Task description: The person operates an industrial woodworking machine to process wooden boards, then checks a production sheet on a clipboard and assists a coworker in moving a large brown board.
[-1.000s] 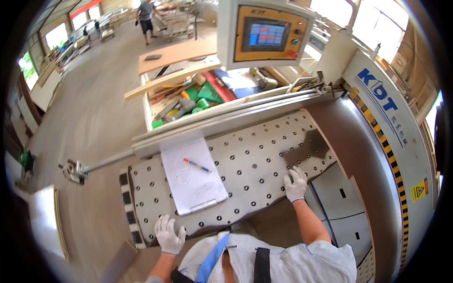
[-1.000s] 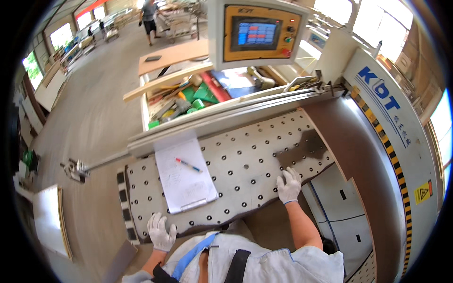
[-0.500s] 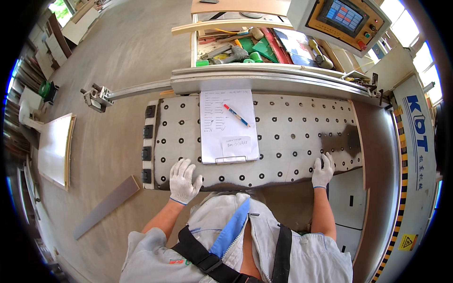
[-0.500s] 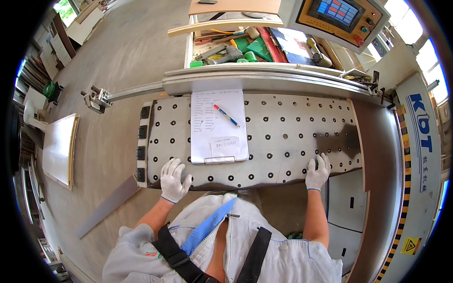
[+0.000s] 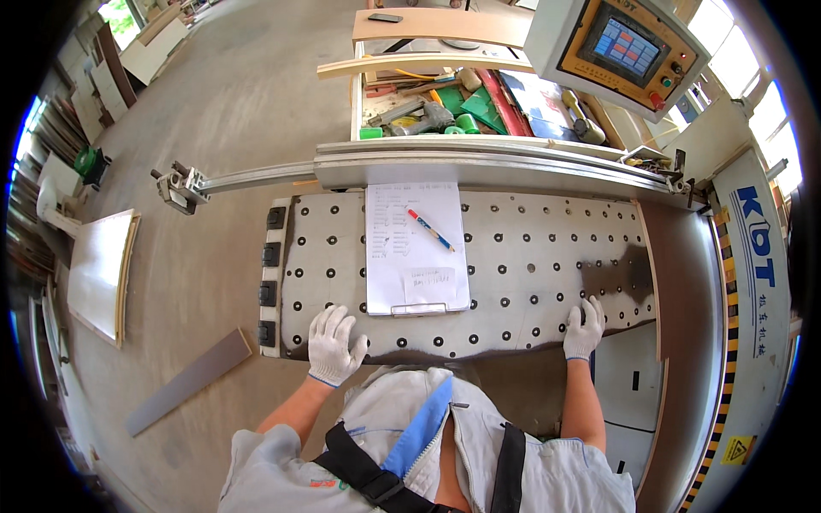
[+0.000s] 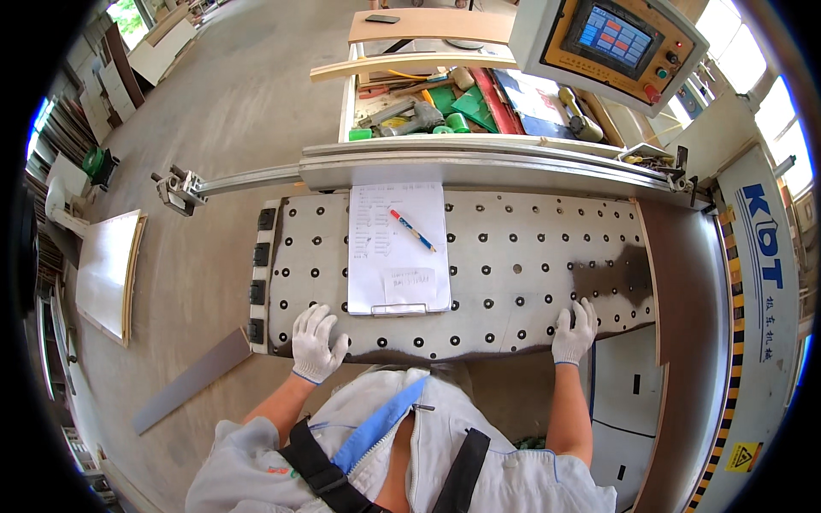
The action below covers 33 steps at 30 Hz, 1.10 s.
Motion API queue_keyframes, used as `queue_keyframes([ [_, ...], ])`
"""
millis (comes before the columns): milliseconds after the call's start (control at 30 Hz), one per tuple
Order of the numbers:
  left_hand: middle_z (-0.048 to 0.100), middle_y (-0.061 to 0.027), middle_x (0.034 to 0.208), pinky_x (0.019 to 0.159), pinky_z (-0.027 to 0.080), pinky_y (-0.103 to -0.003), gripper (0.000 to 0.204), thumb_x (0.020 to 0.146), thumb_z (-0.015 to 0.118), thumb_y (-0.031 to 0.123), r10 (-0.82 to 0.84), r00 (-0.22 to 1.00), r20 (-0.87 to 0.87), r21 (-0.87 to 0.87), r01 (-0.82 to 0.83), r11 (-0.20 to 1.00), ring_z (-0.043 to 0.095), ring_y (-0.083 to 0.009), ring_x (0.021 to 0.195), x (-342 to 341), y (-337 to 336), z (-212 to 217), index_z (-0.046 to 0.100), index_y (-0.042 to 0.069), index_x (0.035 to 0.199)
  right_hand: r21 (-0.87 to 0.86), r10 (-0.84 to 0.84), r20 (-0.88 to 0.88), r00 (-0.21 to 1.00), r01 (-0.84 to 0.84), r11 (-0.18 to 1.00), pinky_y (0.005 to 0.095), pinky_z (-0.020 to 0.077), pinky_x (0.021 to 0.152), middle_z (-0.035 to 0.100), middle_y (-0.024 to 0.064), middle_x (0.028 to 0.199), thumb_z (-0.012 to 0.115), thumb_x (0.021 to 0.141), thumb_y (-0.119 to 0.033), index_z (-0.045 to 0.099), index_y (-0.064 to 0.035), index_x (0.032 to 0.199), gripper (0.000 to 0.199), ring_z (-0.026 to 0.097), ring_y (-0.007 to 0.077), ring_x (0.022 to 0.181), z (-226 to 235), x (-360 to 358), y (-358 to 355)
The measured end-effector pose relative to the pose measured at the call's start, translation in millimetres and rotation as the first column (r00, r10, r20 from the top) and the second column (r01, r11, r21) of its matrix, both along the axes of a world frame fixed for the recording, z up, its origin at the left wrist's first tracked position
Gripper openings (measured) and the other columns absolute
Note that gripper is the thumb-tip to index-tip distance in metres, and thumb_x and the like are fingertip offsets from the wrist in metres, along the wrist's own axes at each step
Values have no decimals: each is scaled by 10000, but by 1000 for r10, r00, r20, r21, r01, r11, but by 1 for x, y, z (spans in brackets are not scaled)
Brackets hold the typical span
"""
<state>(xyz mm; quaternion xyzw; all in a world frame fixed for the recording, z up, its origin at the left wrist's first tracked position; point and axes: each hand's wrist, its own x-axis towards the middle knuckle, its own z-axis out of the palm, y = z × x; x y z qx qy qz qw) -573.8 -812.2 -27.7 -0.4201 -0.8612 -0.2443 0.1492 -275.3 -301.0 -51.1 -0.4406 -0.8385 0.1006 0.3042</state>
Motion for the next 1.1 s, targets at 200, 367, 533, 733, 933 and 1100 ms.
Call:
queue_keyframes([
  [200, 648, -207, 1434, 1143, 469, -601, 473, 925, 792, 299, -4, 1000, -3, 0, 4, 1000, 600, -458, 1361, 1, 0, 1, 658, 39, 1297, 17, 13, -9, 1000, -12, 1000, 511, 424, 1253, 719, 200, 1481, 763, 970, -211, 805, 8, 1239, 350, 606, 384, 1444, 0, 2, 0],
  [367, 639, -195, 1418, 1136, 471, -598, 477, 916, 796, 304, -7, 1000, -22, -3, 7, 1000, 593, -447, 1355, 1, 2, 1, 652, 50, 1293, 32, 21, -14, 1000, -20, 999, 513, 431, 1246, 724, 199, 1474, 762, 974, -213, 804, 10, 1241, 350, 616, 387, 1435, -3, 3, 1],
  [533, 640, -196, 1420, 1143, 468, -596, 485, 908, 806, 296, -2, 1000, -13, -13, 2, 1000, 591, -445, 1361, 0, 2, 2, 653, 49, 1296, 24, 11, -1, 1000, -11, 1000, 506, 431, 1248, 731, 192, 1467, 764, 981, -212, 808, 9, 1240, 343, 618, 383, 1435, 0, 2, -1],
  [733, 642, -198, 1426, 1148, 467, -594, 485, 907, 808, 294, -1, 1000, -15, -5, 1, 1000, 592, -442, 1363, 1, 1, 0, 658, 48, 1298, 29, 5, 2, 1000, -5, 1000, 502, 440, 1242, 734, 184, 1465, 767, 982, -205, 811, 3, 1241, 334, 620, 379, 1433, -1, 3, -1],
  [933, 648, -198, 1427, 1153, 467, -595, 478, 910, 804, 303, 0, 1000, -6, -2, 0, 1000, 596, -441, 1365, 0, 1, -2, 666, 44, 1288, 43, 21, 11, 1000, -22, 999, 504, 449, 1236, 733, 179, 1467, 768, 983, -204, 808, -2, 1251, 338, 622, 378, 1431, -5, 5, 4],
  [1100, 648, -196, 1427, 1154, 466, -595, 480, 916, 798, 317, 3, 1000, -8, -11, -3, 1000, 599, -439, 1364, 0, 0, -3, 668, 42, 1288, 24, 10, 12, 1000, -10, 1000, 501, 440, 1244, 730, 180, 1472, 765, 986, -206, 807, -1, 1252, 339, 617, 374, 1438, -2, 3, 1],
])
